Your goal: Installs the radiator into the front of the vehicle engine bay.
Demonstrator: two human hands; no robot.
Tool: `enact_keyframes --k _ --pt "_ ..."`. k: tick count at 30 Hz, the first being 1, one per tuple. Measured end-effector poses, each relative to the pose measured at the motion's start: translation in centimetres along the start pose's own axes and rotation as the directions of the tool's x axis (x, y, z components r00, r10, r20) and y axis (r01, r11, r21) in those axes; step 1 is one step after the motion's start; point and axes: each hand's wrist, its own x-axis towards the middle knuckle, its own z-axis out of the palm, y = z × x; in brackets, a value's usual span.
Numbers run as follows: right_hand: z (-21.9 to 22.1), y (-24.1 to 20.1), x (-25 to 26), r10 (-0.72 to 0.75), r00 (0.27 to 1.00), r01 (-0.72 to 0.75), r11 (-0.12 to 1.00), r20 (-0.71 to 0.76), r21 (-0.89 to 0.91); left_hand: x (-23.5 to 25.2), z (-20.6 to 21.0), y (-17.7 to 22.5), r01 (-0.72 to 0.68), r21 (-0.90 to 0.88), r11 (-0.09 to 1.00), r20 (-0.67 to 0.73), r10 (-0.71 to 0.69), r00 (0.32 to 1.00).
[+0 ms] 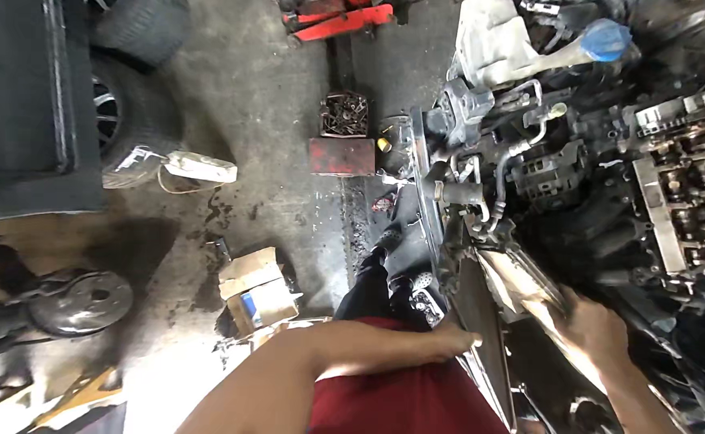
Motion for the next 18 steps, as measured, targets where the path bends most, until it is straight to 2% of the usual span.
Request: enact_keyframes --k 4,10,15,18 --pt "-0.2 0.0 0.0 -0.007 1.000 0.007 1.000 -0.004 0.006 0.4 0.9 0.4 0.018 0.009 1.000 -0.004 -0.018 1.000" --pt "0.1 0.2 0.2 -0.011 1.000 0.011 1.000 -0.019 -0.001 1.4 1.5 0.5 0.099 0.113 0.989 -0.007 -0.098 0.995" --pt "0.0 0.2 0.3 -0.010 1.000 0.010 1.000 0.000 -0.010 1.7 1.3 0.2 0.053 0.067 0.996 -0.013 -0.052 0.999" --pt "-0.6 -0.1 0.7 -0.020 0.999 0.020 1.000 0.025 -0.008 1.7 1.0 0.5 0.096 0.148 0.984 -0.014 -0.095 0.995"
